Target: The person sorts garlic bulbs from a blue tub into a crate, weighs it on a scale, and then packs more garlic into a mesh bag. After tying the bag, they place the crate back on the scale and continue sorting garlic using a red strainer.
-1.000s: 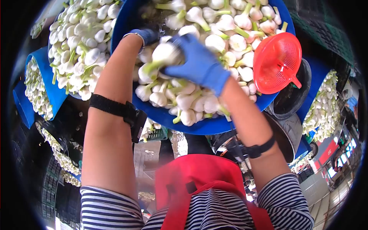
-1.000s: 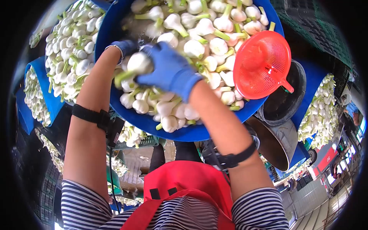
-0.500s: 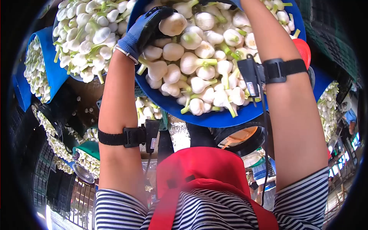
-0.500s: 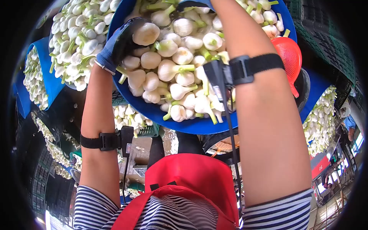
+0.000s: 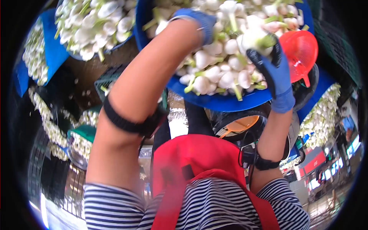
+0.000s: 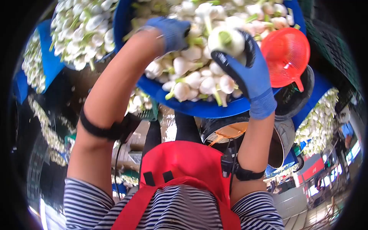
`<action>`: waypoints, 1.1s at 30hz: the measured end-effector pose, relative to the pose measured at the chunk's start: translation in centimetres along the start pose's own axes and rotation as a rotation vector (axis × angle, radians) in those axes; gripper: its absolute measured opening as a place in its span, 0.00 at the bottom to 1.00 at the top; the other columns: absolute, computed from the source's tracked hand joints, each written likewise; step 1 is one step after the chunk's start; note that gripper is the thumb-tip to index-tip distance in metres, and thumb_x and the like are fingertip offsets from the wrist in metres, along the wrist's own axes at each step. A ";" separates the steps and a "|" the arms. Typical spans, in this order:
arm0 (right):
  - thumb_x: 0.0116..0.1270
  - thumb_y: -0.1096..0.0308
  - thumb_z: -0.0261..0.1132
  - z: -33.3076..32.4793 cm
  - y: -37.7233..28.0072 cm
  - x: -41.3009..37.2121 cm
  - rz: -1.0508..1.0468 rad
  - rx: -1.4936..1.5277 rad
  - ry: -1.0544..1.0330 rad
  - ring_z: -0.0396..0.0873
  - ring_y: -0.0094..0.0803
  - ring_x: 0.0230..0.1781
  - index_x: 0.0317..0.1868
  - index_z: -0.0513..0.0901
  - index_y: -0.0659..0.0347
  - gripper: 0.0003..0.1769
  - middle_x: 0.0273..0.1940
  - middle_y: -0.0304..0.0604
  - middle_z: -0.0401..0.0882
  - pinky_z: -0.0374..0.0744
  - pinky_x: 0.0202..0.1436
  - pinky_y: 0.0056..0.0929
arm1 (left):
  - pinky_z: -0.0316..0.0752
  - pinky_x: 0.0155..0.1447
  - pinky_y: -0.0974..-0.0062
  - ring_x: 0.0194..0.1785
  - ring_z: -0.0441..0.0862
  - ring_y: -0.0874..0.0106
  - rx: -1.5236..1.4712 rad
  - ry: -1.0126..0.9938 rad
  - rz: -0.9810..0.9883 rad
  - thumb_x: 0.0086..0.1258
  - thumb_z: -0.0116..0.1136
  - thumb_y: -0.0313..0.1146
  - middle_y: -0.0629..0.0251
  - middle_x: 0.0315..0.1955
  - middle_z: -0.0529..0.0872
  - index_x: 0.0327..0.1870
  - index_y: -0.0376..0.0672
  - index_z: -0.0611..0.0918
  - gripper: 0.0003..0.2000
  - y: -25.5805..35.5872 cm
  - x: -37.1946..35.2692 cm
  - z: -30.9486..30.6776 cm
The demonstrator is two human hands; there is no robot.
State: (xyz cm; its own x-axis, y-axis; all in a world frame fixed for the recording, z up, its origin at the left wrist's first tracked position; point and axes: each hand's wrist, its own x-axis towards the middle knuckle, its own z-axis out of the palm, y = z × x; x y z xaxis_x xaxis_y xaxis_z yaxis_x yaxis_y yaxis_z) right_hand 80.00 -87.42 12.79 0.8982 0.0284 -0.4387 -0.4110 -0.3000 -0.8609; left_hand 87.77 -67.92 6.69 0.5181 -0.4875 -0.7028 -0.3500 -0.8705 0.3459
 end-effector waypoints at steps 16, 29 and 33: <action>0.68 0.59 0.57 3.9 5.8 -16.7 0.207 0.474 0.109 0.68 0.41 0.64 0.67 0.64 0.66 0.31 0.63 0.49 0.66 0.69 0.66 0.41 | 0.75 0.55 0.67 0.49 0.83 0.60 -1.221 0.554 -0.137 0.58 0.65 0.49 0.51 0.46 0.84 0.56 0.39 0.79 0.28 -1.2 -16.9 13.9; 0.58 0.58 0.71 43.0 10.9 -19.2 0.827 0.655 -0.551 0.77 0.35 0.49 0.71 0.58 0.44 0.43 0.52 0.41 0.76 0.80 0.43 0.42 | 0.78 0.49 0.62 0.45 0.80 0.70 -2.124 0.605 -0.807 0.67 0.59 0.43 0.68 0.45 0.82 0.64 0.55 0.70 0.24 -23.7 -36.4 39.0; 0.57 0.65 0.69 43.6 12.2 -21.5 0.342 0.284 -0.425 0.67 0.36 0.62 0.68 0.67 0.50 0.37 0.64 0.52 0.64 0.71 0.61 0.30 | 0.66 0.59 0.55 0.59 0.74 0.69 -2.060 0.504 -0.779 0.71 0.48 0.50 0.75 0.60 0.75 0.69 0.65 0.66 0.24 -23.5 -38.3 41.0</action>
State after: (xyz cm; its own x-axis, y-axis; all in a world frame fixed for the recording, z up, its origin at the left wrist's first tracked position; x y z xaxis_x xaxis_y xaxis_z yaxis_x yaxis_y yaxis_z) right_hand 48.90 -50.12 0.49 0.5914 0.3711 -0.7159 -0.7427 -0.0950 -0.6628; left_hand 44.08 -26.07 0.02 0.3182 0.1908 -0.9286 0.8072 0.4591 0.3709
